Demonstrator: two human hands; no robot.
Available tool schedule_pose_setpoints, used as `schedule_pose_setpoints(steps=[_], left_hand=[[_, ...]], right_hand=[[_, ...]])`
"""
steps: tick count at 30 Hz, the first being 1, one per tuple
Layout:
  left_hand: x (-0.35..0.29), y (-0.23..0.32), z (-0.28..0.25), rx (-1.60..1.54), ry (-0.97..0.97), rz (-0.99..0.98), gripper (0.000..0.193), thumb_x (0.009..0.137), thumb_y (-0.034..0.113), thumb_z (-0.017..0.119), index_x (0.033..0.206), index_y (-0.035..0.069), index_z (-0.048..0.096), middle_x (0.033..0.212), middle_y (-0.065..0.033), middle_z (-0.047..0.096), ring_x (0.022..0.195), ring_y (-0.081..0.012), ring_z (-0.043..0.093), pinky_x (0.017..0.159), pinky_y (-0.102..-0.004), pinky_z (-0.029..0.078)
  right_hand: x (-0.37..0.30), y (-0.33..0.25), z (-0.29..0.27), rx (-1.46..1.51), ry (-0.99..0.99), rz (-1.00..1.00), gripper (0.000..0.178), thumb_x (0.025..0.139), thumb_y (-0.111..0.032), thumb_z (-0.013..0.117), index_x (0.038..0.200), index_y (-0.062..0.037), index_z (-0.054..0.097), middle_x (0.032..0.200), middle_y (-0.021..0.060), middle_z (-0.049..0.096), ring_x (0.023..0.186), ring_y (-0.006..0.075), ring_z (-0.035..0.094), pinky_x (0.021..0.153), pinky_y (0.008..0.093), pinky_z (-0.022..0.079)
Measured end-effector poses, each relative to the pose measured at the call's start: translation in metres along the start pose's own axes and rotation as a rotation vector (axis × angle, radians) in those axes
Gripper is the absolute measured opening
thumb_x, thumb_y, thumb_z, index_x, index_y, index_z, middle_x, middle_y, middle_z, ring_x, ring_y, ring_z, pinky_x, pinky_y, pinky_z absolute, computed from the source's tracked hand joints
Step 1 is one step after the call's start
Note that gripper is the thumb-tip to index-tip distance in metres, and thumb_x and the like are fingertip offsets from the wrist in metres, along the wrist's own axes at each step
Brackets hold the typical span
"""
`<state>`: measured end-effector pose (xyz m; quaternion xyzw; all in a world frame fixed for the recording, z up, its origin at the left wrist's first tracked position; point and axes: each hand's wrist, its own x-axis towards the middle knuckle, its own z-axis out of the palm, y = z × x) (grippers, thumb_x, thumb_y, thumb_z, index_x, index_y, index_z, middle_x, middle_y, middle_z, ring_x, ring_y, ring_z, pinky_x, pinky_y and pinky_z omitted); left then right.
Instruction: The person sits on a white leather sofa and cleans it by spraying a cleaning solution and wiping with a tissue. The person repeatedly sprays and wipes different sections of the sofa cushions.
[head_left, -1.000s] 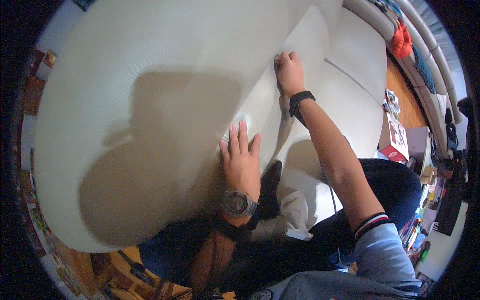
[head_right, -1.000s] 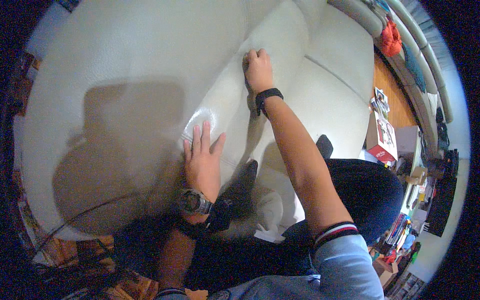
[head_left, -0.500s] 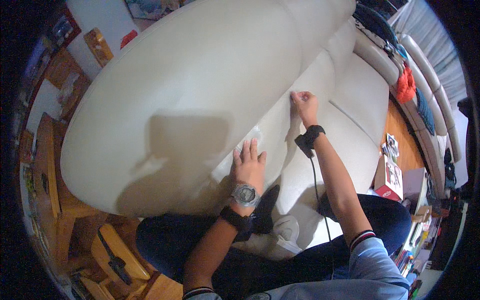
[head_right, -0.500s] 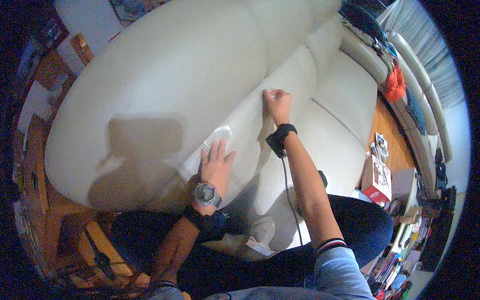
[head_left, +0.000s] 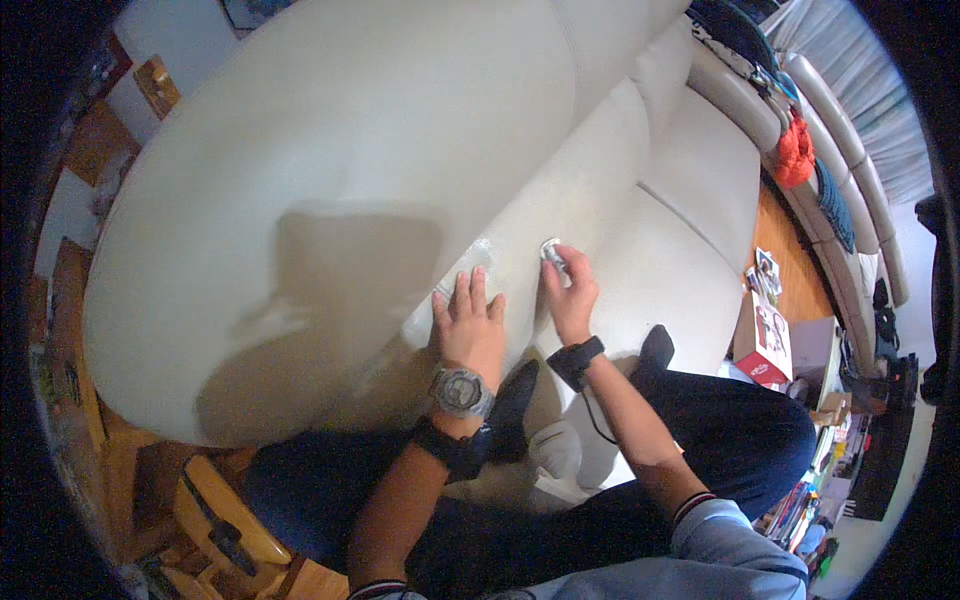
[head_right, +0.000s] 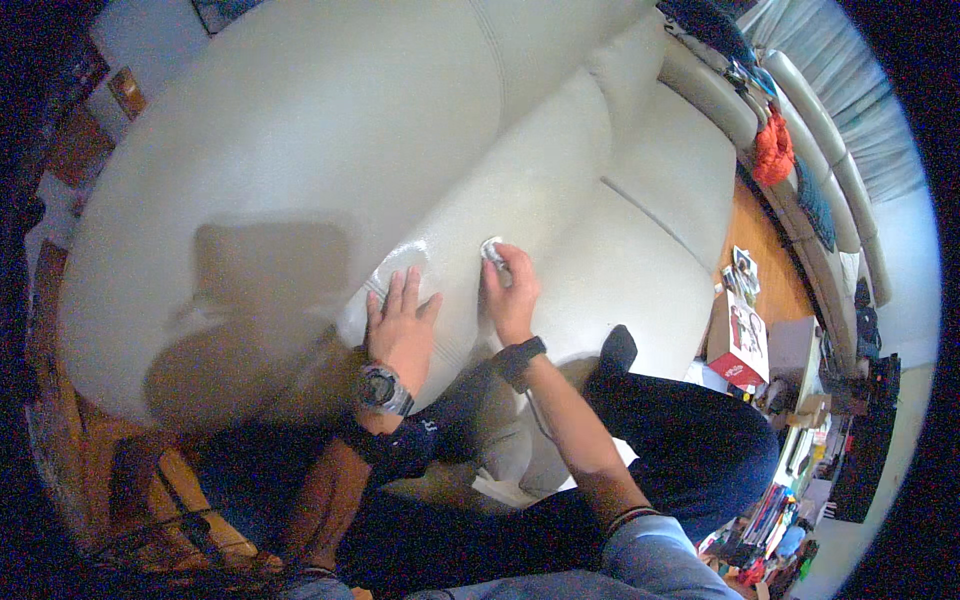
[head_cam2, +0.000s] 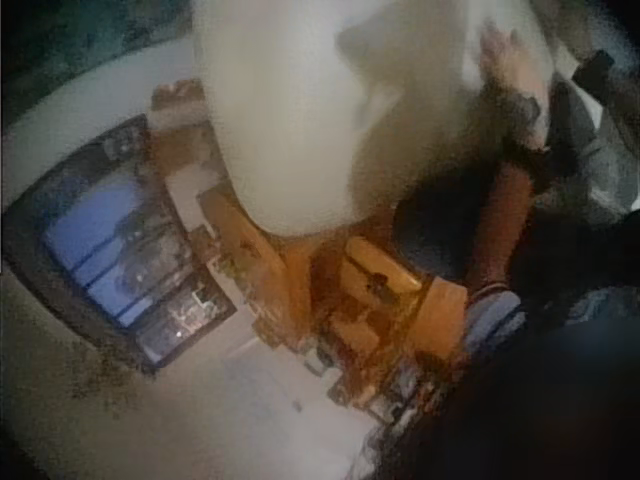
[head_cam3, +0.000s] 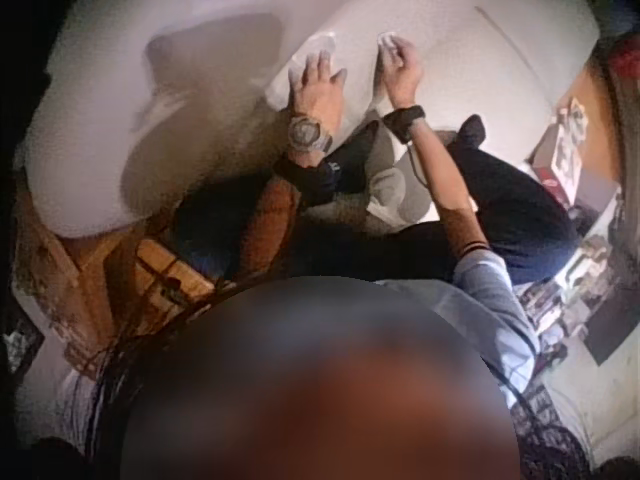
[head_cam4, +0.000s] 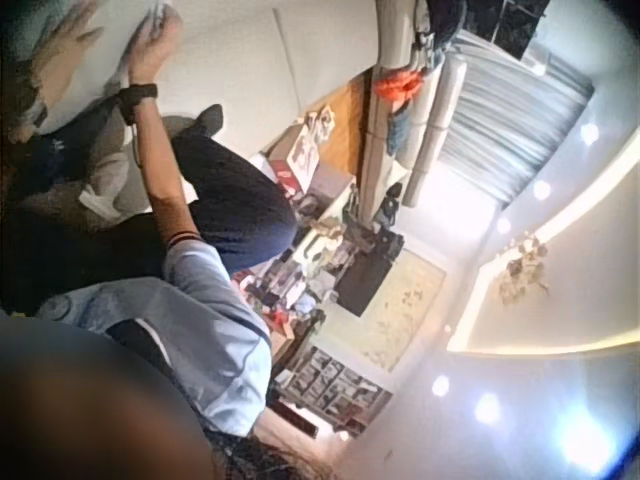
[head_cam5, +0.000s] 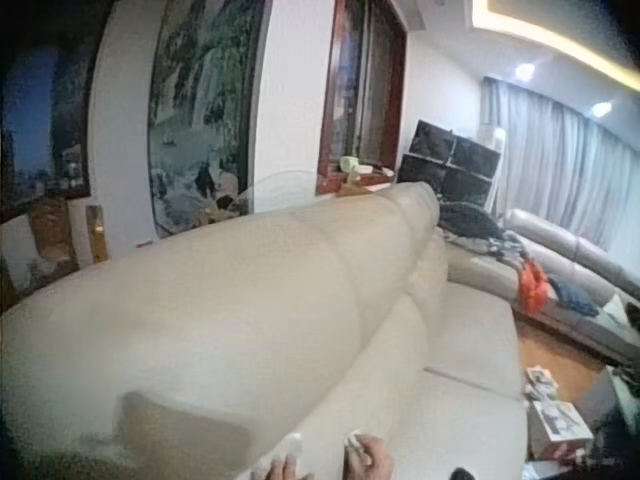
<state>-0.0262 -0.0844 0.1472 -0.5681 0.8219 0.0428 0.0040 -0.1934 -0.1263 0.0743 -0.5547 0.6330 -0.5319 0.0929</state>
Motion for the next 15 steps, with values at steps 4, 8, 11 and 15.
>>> schedule_pose_setpoints(steps=[4,8,11,15], left_hand=[[0.001,0.001,-0.004,-0.001,-0.050,-0.014,0.039,0.087,0.016,0.041,0.125,0.018,0.050,0.145,-0.0105,0.025,0.134,-0.0274,0.023,0.106,-0.0509,0.020],[0.001,0.000,-0.005,-0.033,-0.053,-0.020,0.039,0.087,0.014,0.038,0.125,0.017,0.050,0.145,-0.0117,0.025,0.134,-0.0281,0.024,0.106,-0.0528,0.019],[0.001,0.001,-0.003,-0.028,0.000,-0.019,0.039,0.087,0.013,0.038,0.125,0.016,0.050,0.145,-0.0119,0.026,0.133,-0.0286,0.024,0.106,-0.0542,0.018],[0.002,0.002,0.002,-0.030,0.018,-0.006,0.038,0.087,0.013,0.039,0.123,0.016,0.051,0.144,-0.0122,0.026,0.133,-0.0292,0.024,0.106,-0.0550,0.019]], right_hand=[[0.006,-0.002,0.009,-0.042,-0.045,-0.087,0.022,0.076,0.002,0.062,0.096,-0.0019,0.058,0.097,0.0143,0.059,0.085,0.0271,0.060,0.074,0.0333,0.049],[0.036,0.011,0.019,-0.134,-0.110,-0.307,0.020,0.074,0.005,0.059,0.093,-0.0014,0.059,0.091,0.0134,0.058,0.081,0.0292,0.059,0.072,0.0331,0.048],[0.079,0.029,0.030,-0.231,-0.122,-0.253,0.014,0.074,0.005,0.055,0.087,0.0001,0.058,0.082,0.0160,0.054,0.073,0.0325,0.056,0.065,0.0381,0.046],[0.151,0.046,0.044,-0.353,-0.118,-0.228,0.007,0.077,-0.002,0.055,0.080,0.0022,0.059,0.081,0.0204,0.058,0.076,0.0397,0.056,0.068,0.0424,0.046]])
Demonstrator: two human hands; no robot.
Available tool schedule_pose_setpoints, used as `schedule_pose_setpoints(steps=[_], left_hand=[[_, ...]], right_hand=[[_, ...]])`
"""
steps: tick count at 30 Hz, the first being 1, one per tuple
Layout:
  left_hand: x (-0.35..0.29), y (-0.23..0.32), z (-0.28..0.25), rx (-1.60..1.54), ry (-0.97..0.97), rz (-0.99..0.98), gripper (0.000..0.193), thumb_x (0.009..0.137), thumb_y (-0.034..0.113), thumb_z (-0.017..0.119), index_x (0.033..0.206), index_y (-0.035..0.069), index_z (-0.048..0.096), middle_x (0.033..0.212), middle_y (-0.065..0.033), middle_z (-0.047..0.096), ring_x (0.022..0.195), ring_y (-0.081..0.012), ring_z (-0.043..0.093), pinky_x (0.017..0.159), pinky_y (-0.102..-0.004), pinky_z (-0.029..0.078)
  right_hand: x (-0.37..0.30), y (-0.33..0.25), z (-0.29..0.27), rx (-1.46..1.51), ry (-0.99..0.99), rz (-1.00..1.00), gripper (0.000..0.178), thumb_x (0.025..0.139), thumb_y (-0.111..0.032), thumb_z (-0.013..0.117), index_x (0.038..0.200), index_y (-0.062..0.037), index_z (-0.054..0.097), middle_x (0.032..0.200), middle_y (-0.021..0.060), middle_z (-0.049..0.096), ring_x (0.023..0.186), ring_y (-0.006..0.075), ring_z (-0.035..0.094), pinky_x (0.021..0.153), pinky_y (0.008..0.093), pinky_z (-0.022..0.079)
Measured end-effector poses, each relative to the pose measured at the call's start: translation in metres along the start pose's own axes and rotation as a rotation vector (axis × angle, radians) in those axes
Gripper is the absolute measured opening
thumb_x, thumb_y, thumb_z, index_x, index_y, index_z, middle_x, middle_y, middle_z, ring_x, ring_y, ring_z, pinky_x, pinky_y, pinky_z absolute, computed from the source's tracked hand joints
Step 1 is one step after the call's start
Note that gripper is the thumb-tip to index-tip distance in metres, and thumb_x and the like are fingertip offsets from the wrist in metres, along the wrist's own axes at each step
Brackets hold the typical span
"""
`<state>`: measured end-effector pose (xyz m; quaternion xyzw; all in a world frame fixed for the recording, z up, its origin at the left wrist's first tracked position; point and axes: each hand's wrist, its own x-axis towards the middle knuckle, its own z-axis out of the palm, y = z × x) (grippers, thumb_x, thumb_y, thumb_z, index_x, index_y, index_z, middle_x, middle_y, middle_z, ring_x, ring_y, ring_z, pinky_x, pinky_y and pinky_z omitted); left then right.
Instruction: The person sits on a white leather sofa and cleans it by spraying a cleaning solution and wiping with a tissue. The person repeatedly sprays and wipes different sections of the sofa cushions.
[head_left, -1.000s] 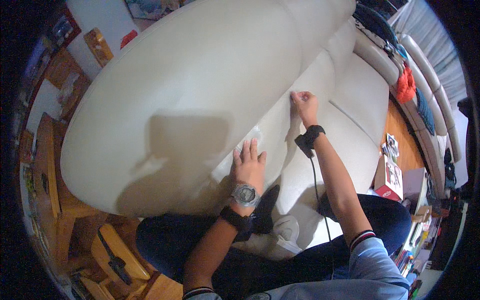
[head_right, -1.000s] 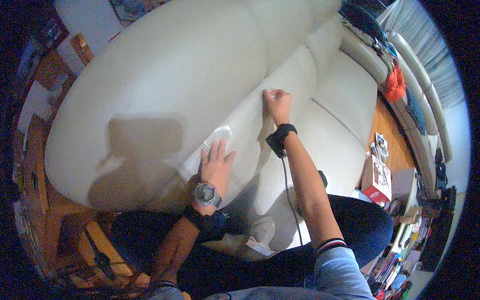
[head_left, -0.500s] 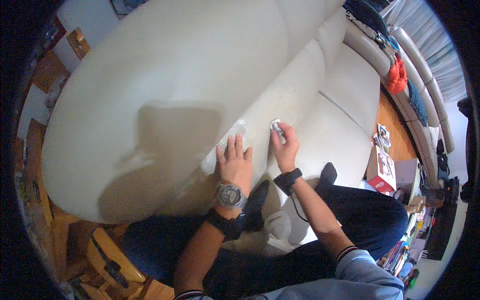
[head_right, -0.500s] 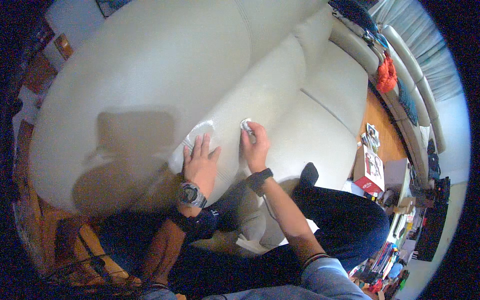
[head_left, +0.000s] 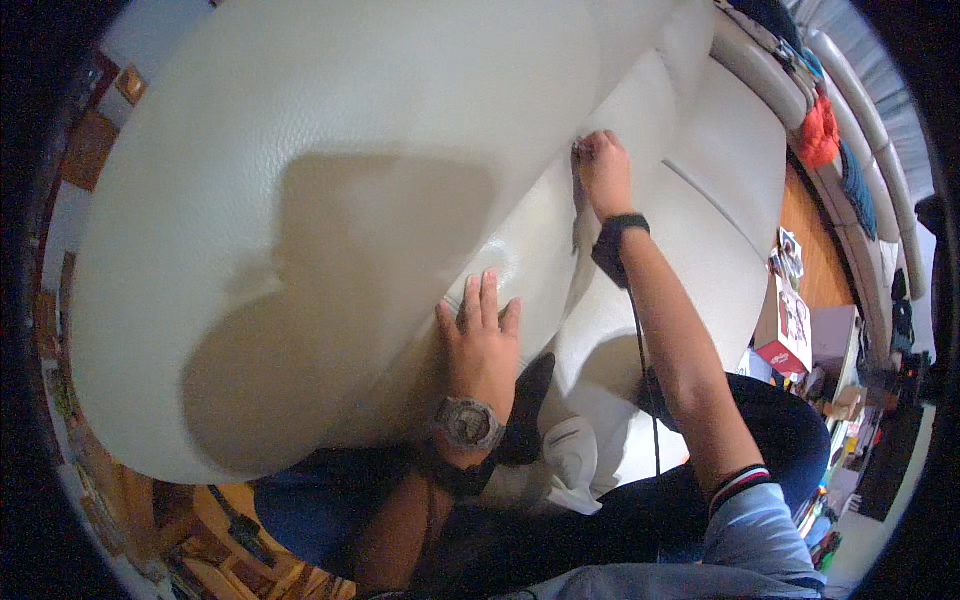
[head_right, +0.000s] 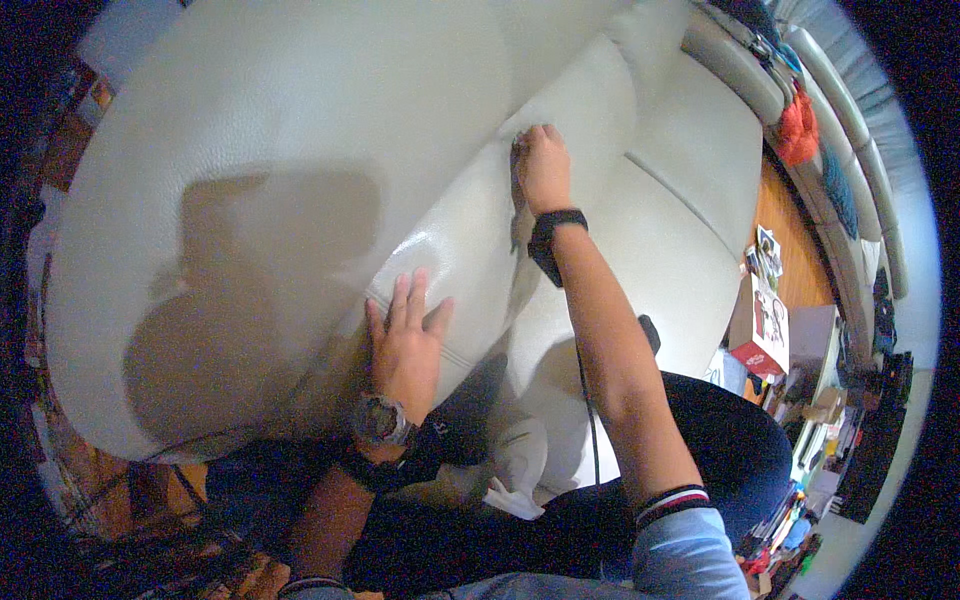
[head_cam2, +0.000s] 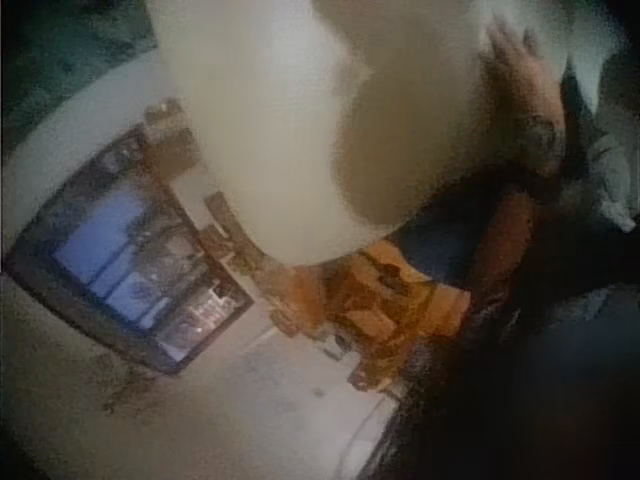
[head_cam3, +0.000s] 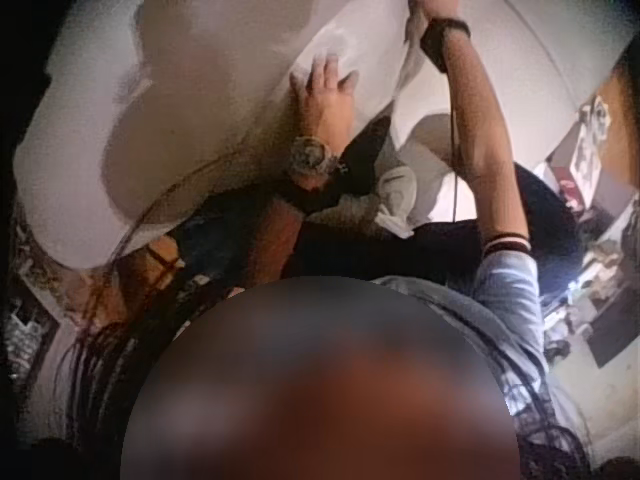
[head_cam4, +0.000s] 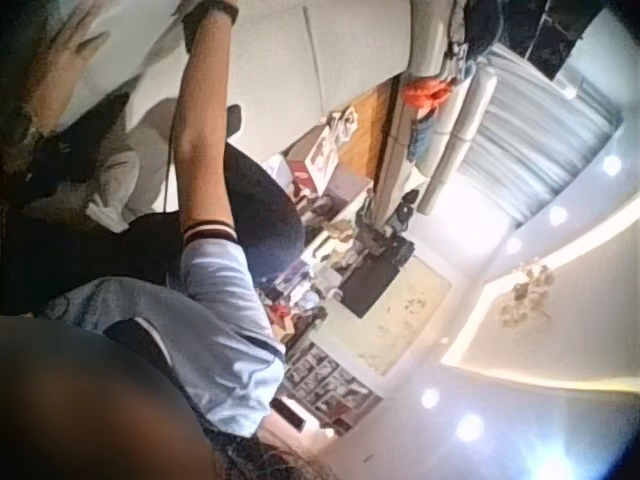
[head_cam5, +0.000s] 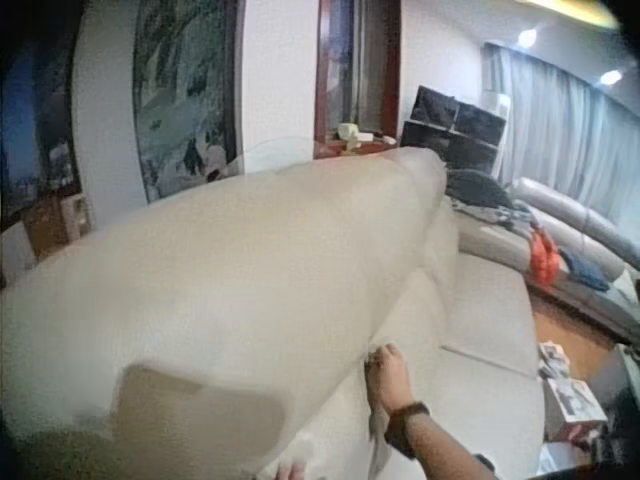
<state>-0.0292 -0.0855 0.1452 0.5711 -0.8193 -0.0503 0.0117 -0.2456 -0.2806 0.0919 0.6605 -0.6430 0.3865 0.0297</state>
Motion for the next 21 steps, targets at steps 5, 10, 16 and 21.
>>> schedule_pose_setpoints(steps=[5,10,16,21], left_hand=[[0.000,-0.002,-0.001,-0.026,-0.024,0.013,0.038,0.087,0.014,0.040,0.121,0.018,0.054,0.144,-0.0111,0.027,0.134,-0.0286,0.024,0.105,-0.0562,0.019],[-0.002,-0.005,-0.004,0.015,-0.008,0.022,0.038,0.087,0.015,0.040,0.121,0.019,0.054,0.145,-0.0102,0.026,0.134,-0.0274,0.022,0.105,-0.0556,0.018],[-0.001,-0.007,-0.005,-0.040,-0.042,0.047,0.037,0.087,0.014,0.039,0.119,0.016,0.055,0.145,-0.0103,0.027,0.134,-0.0269,0.023,0.106,-0.0563,0.017],[-0.004,-0.006,-0.009,-0.107,0.006,0.089,0.035,0.085,0.013,0.041,0.116,0.011,0.057,0.143,-0.0130,0.028,0.133,-0.0293,0.025,0.104,-0.0597,0.017]], right_hand=[[0.011,-0.008,-0.032,0.056,-0.148,0.243,0.011,0.071,-0.005,0.064,0.079,0.0017,0.061,0.080,0.0192,0.060,0.069,0.0334,0.059,0.064,0.0374,0.048],[-0.080,-0.054,-0.049,0.302,-0.148,0.178,0.012,0.071,-0.005,0.065,0.080,0.0012,0.059,0.078,0.0159,0.058,0.064,0.0292,0.058,0.061,0.0361,0.047],[-0.085,-0.053,-0.020,0.088,-0.028,-0.158,0.012,0.075,0.003,0.055,0.086,-0.0012,0.056,0.083,0.0160,0.052,0.076,0.0337,0.054,0.065,0.0416,0.046],[-0.014,-0.013,0.002,-0.050,-0.027,-0.007,0.005,0.076,-0.002,0.052,0.080,0.0008,0.055,0.082,0.0203,0.054,0.080,0.0391,0.054,0.069,0.0458,0.045]])
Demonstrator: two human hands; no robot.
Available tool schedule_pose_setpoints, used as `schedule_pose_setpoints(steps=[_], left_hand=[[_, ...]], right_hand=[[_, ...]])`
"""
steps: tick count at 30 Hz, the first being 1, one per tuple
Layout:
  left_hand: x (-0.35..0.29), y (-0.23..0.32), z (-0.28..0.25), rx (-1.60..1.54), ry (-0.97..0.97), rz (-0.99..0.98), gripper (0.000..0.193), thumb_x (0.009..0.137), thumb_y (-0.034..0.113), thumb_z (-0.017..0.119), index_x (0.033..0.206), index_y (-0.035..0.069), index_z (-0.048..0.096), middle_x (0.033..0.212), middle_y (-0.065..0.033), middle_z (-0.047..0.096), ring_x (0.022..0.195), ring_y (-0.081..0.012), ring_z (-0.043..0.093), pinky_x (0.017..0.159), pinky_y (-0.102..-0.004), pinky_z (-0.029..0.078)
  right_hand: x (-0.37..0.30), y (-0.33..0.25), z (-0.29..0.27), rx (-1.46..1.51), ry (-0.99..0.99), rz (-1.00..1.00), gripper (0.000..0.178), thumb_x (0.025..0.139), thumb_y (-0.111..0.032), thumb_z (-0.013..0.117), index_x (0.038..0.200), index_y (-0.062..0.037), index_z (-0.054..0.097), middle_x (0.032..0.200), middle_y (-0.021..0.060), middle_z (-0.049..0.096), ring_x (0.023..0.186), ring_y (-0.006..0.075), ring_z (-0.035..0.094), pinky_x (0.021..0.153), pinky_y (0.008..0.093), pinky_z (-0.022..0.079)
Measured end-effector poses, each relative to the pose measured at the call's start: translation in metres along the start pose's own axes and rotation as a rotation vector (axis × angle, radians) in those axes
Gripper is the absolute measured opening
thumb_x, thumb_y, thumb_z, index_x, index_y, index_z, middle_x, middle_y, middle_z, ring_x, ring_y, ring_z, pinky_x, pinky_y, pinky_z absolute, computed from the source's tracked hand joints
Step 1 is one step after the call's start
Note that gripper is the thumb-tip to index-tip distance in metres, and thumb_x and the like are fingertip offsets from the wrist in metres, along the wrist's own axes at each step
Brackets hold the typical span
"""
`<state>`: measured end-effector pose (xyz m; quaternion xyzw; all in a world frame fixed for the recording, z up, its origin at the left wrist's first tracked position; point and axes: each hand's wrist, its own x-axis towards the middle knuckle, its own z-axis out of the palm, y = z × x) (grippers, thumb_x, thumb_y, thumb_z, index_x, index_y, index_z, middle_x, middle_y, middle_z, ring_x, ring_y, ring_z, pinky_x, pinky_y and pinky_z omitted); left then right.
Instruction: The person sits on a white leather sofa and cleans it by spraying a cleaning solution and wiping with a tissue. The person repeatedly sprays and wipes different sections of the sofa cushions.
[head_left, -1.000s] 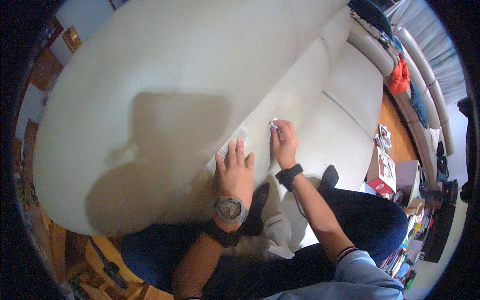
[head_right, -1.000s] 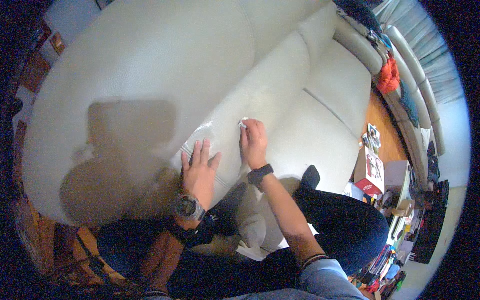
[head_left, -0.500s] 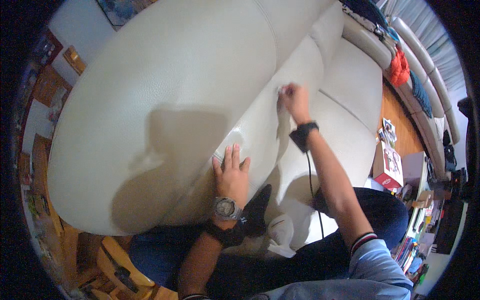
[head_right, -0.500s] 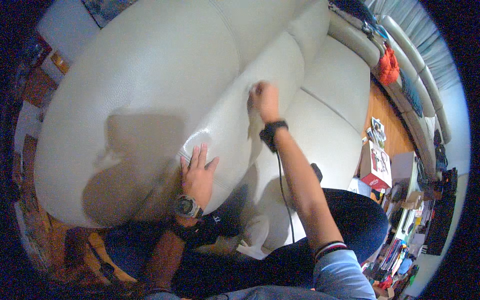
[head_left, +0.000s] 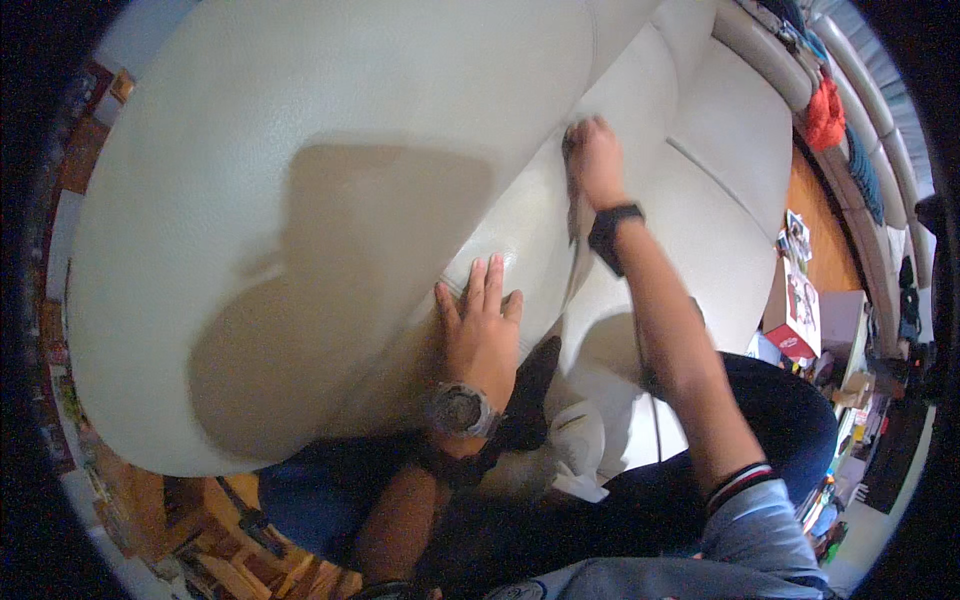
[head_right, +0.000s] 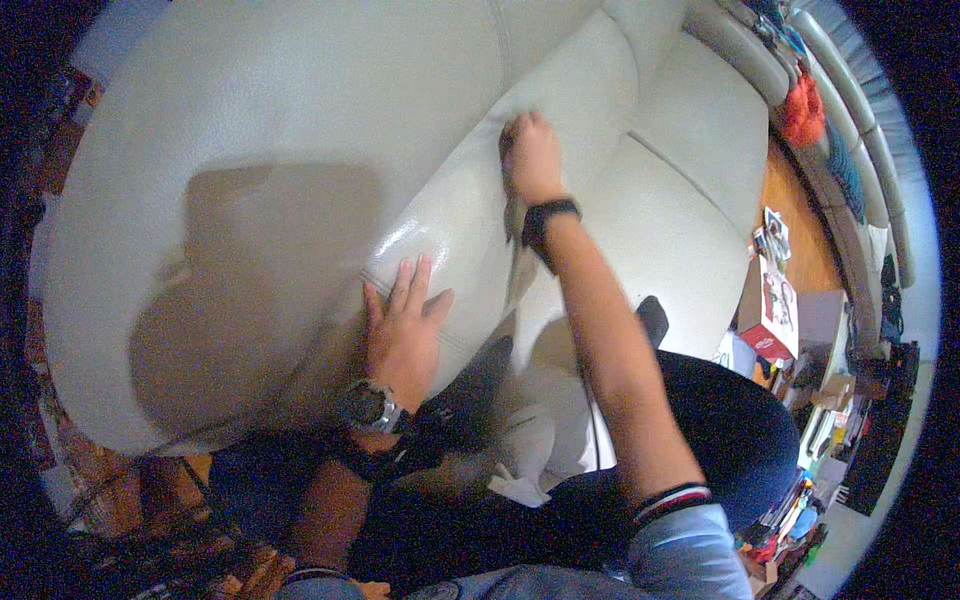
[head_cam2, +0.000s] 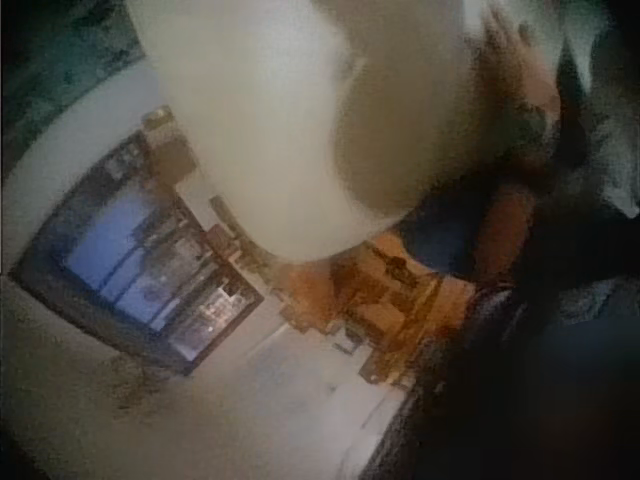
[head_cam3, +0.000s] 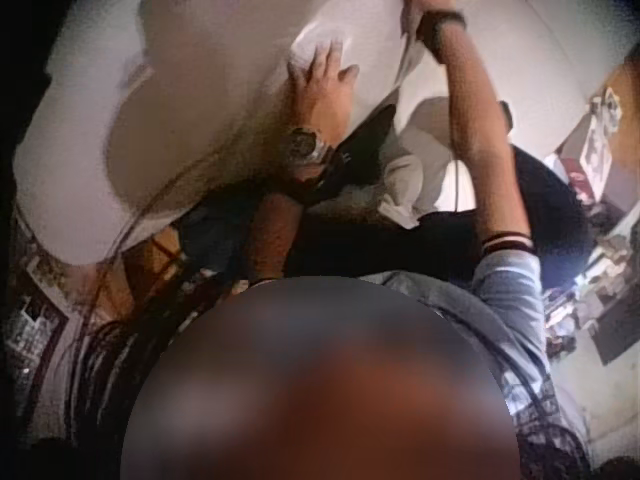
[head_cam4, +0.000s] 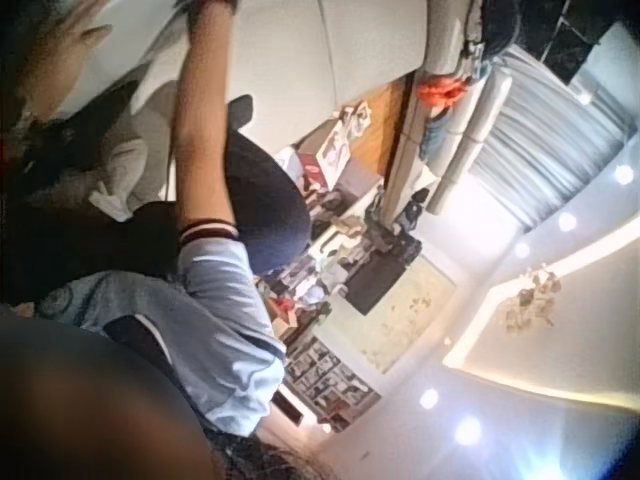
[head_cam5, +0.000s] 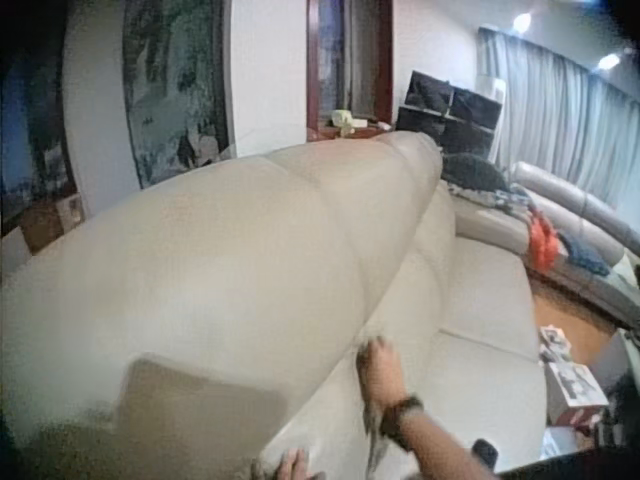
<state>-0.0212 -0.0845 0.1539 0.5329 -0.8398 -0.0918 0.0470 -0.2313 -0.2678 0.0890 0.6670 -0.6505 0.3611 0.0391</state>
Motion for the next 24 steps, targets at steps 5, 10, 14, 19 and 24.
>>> schedule_pose_setpoints(steps=[5,10,14,19,24], left_hand=[[0.003,0.000,-0.003,0.031,-0.048,0.001,0.033,0.085,0.011,0.042,0.114,0.011,0.058,0.143,-0.0143,0.028,0.133,-0.0286,0.024,0.104,-0.0592,0.017],[0.000,0.000,0.007,0.030,0.039,0.005,0.029,0.086,0.016,0.044,0.110,0.011,0.060,0.141,-0.0118,0.032,0.133,-0.0268,0.025,0.105,-0.0582,0.016],[0.000,-0.003,0.009,-0.021,-0.006,-0.008,0.032,0.083,0.012,0.044,0.109,0.013,0.062,0.144,-0.0107,0.029,0.134,-0.0276,0.023,0.105,-0.0589,0.016],[0.003,-0.003,0.004,0.006,-0.062,-0.014,0.032,0.085,0.012,0.042,0.110,0.013,0.062,0.144,-0.0112,0.027,0.134,-0.0268,0.023,0.105,-0.0590,0.016],[0.001,0.001,0.000,0.011,-0.090,0.005,0.034,0.083,0.010,0.044,0.113,0.014,0.060,0.145,-0.0126,0.024,0.135,-0.0285,0.021,0.104,-0.0614,0.015]], right_hand=[[0.043,0.022,-0.016,-0.183,-0.200,-0.032,0.011,0.072,-0.002,0.056,0.082,-0.0003,0.059,0.087,0.0180,0.057,0.080,0.0370,0.057,0.069,0.0438,0.047],[0.017,-0.003,-0.044,0.042,-0.261,0.124,0.017,0.067,0.002,0.056,0.083,0.0015,0.062,0.088,0.0190,0.058,0.081,0.0371,0.058,0.071,0.0412,0.048],[-0.020,-0.029,-0.058,0.109,-0.352,-0.166,0.015,0.067,0.005,0.054,0.082,0.0022,0.058,0.085,0.0176,0.056,0.078,0.0369,0.057,0.070,0.0410,0.048],[-0.041,-0.030,-0.058,0.105,-0.375,-0.364,0.017,0.071,0.000,0.056,0.088,0.0012,0.055,0.087,0.0153,0.053,0.079,0.0336,0.056,0.069,0.0394,0.049],[-0.025,-0.009,-0.027,-0.021,-0.297,-0.410,0.011,0.077,-0.005,0.055,0.087,-0.0004,0.052,0.089,0.0148,0.051,0.083,0.0319,0.055,0.070,0.0380,0.048]])
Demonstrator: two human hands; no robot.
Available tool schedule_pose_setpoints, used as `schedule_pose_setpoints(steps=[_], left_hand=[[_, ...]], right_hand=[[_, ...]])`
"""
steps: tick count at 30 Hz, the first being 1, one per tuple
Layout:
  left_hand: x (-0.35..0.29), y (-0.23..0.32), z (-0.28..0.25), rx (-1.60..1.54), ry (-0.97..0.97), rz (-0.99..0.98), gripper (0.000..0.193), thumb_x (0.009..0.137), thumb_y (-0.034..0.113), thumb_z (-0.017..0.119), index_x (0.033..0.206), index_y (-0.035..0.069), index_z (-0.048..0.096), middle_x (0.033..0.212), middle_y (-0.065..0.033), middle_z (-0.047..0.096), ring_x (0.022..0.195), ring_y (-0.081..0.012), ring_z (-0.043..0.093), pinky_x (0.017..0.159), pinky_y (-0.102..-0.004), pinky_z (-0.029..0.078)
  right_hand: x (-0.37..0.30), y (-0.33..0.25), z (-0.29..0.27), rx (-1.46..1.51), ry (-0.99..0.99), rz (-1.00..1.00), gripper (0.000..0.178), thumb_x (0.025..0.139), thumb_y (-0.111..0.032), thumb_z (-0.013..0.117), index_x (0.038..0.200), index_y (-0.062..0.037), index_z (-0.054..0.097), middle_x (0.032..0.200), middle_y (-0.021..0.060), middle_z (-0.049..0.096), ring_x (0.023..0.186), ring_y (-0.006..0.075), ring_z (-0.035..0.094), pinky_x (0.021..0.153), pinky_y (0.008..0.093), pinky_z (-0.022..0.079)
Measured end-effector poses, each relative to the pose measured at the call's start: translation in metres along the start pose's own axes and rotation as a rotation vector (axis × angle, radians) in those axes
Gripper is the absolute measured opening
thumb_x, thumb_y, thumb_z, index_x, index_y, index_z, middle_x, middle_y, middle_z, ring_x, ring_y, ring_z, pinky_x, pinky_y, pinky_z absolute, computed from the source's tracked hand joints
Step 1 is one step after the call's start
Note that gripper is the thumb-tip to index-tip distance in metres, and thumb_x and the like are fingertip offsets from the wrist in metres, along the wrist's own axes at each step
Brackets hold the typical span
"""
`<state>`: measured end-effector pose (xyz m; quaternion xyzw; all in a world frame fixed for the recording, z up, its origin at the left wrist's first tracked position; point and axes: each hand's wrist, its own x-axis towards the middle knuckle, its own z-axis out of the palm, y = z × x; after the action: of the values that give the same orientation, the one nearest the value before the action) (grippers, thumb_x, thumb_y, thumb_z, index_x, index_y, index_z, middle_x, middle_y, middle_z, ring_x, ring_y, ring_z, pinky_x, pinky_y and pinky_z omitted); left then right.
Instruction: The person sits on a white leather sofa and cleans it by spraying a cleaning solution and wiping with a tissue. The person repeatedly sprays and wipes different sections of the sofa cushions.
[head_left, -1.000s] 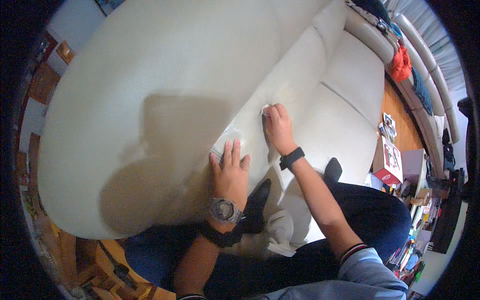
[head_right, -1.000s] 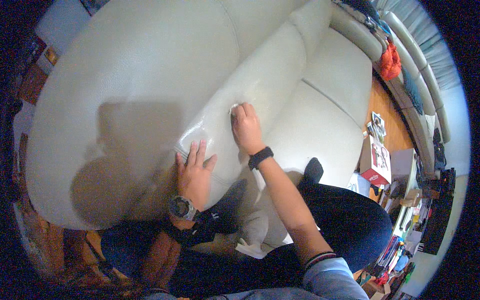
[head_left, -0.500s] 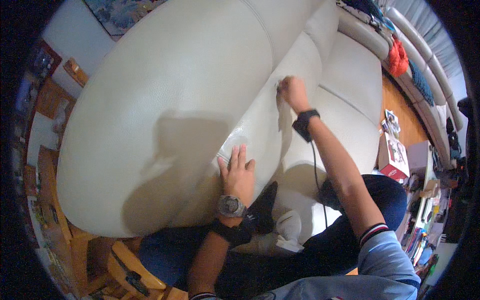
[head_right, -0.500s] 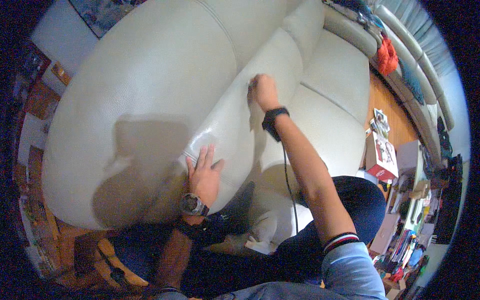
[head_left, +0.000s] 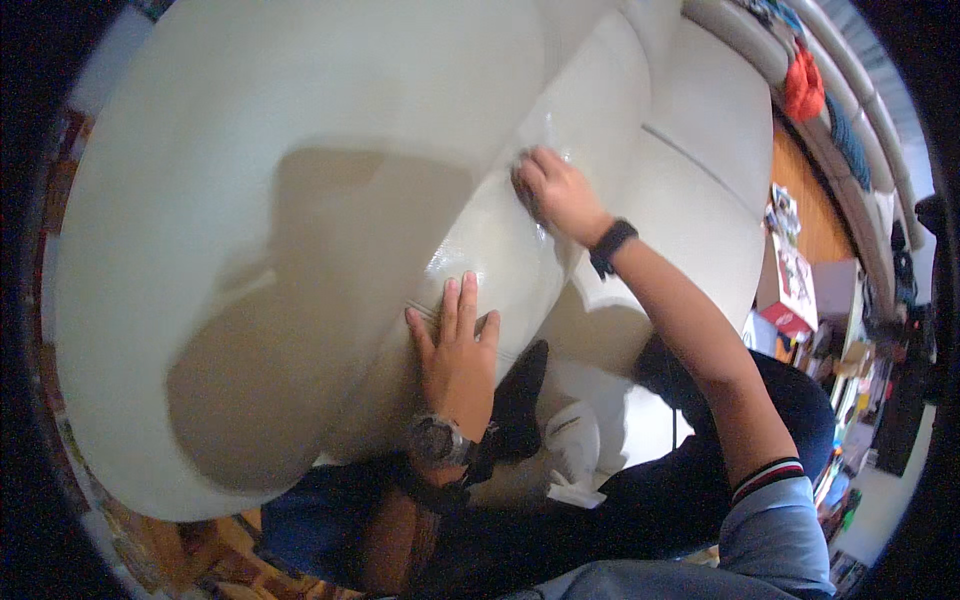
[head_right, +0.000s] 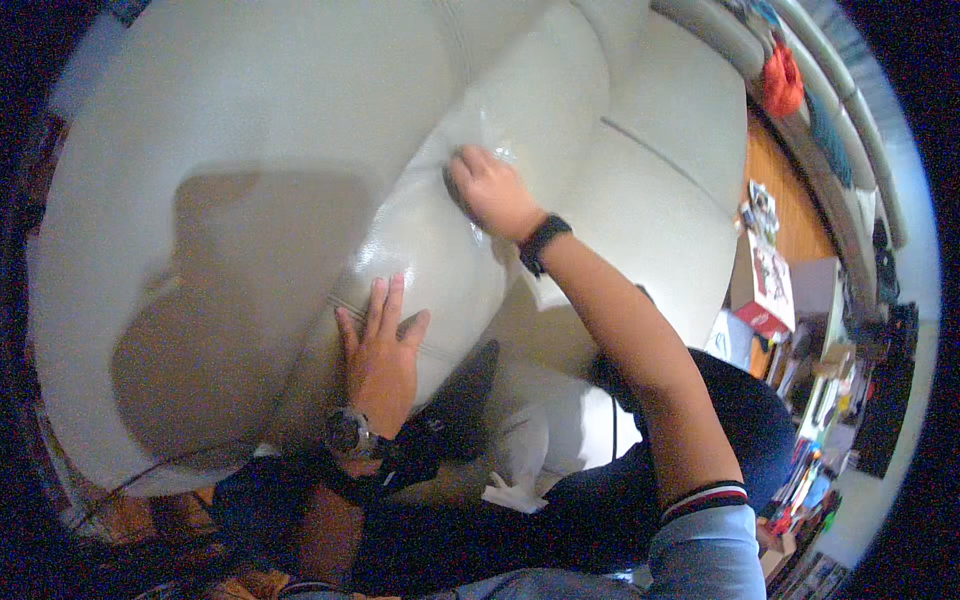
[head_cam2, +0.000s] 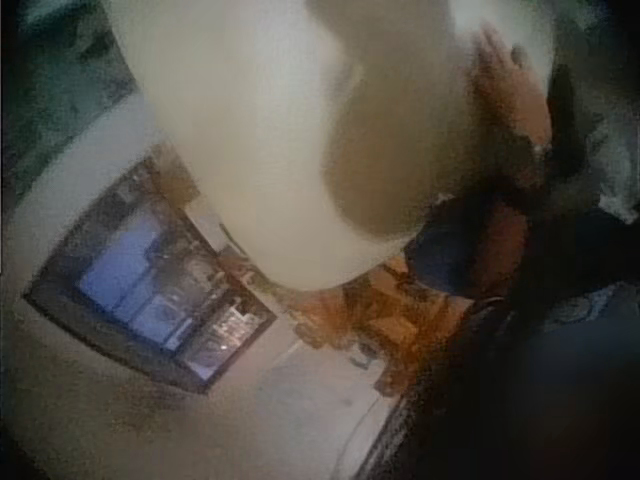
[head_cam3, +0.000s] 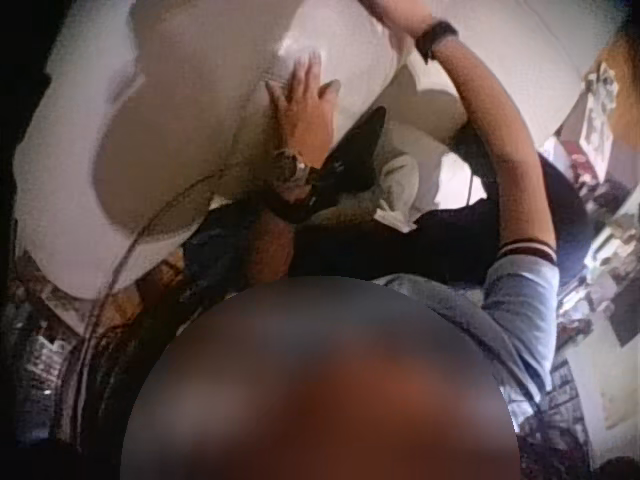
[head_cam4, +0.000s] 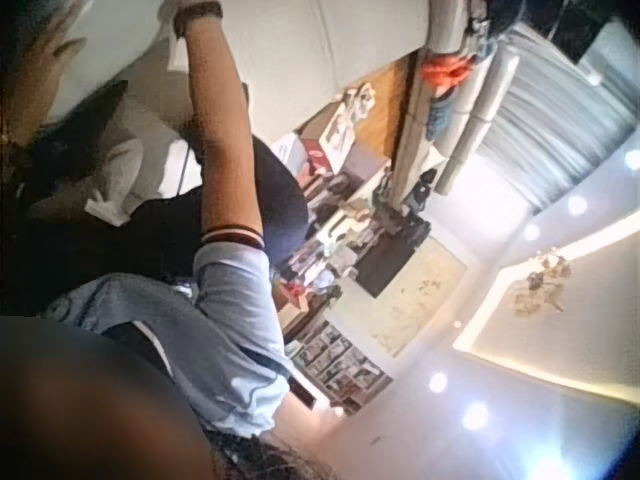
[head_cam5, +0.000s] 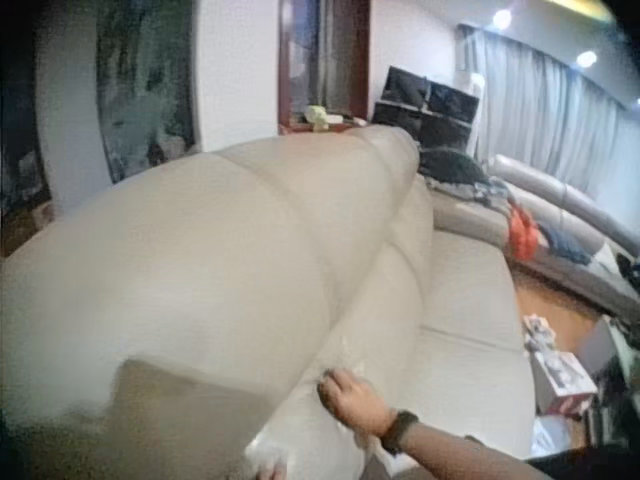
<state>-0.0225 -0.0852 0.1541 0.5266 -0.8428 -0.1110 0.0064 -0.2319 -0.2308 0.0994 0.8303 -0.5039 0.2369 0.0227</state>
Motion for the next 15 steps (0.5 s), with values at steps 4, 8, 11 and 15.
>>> schedule_pose_setpoints(steps=[4,8,11,15], left_hand=[[0.000,-0.003,0.000,0.010,-0.023,0.050,0.037,0.079,0.008,0.049,0.115,0.014,0.058,0.146,-0.0145,0.022,0.135,-0.0304,0.019,0.102,-0.0642,0.015],[-0.001,-0.004,-0.001,0.078,-0.052,0.057,0.037,0.078,0.008,0.051,0.114,0.014,0.058,0.146,-0.0146,0.022,0.136,-0.0309,0.018,0.102,-0.0652,0.015],[-0.002,-0.001,-0.001,0.078,-0.026,0.077,0.031,0.081,0.011,0.051,0.111,0.013,0.059,0.145,-0.0141,0.024,0.135,-0.0301,0.018,0.102,-0.0647,0.014],[-0.002,-0.002,-0.003,0.074,-0.013,0.099,0.032,0.081,0.011,0.051,0.111,0.013,0.059,0.145,-0.0137,0.024,0.135,-0.0297,0.019,0.102,-0.0643,0.014]], right_hand=[[0.023,0.026,0.003,-0.012,0.064,0.212,0.012,0.078,-0.006,0.051,0.088,0.0002,0.053,0.090,0.0174,0.053,0.084,0.0345,0.057,0.072,0.0408,0.050],[0.046,0.037,-0.005,-0.066,0.085,0.365,0.011,0.078,-0.005,0.051,0.086,0.0013,0.055,0.089,0.0190,0.056,0.083,0.0348,0.058,0.072,0.0411,0.050],[0.053,0.039,-0.010,-0.071,0.076,0.496,0.010,0.076,-0.004,0.052,0.082,0.0018,0.057,0.087,0.0213,0.057,0.084,0.0356,0.058,0.073,0.0420,0.049],[0.035,0.024,-0.023,0.137,0.175,0.515,0.008,0.071,-0.002,0.055,0.078,0.0015,0.058,0.084,0.0222,0.056,0.080,0.0377,0.057,0.071,0.0431,0.048]])
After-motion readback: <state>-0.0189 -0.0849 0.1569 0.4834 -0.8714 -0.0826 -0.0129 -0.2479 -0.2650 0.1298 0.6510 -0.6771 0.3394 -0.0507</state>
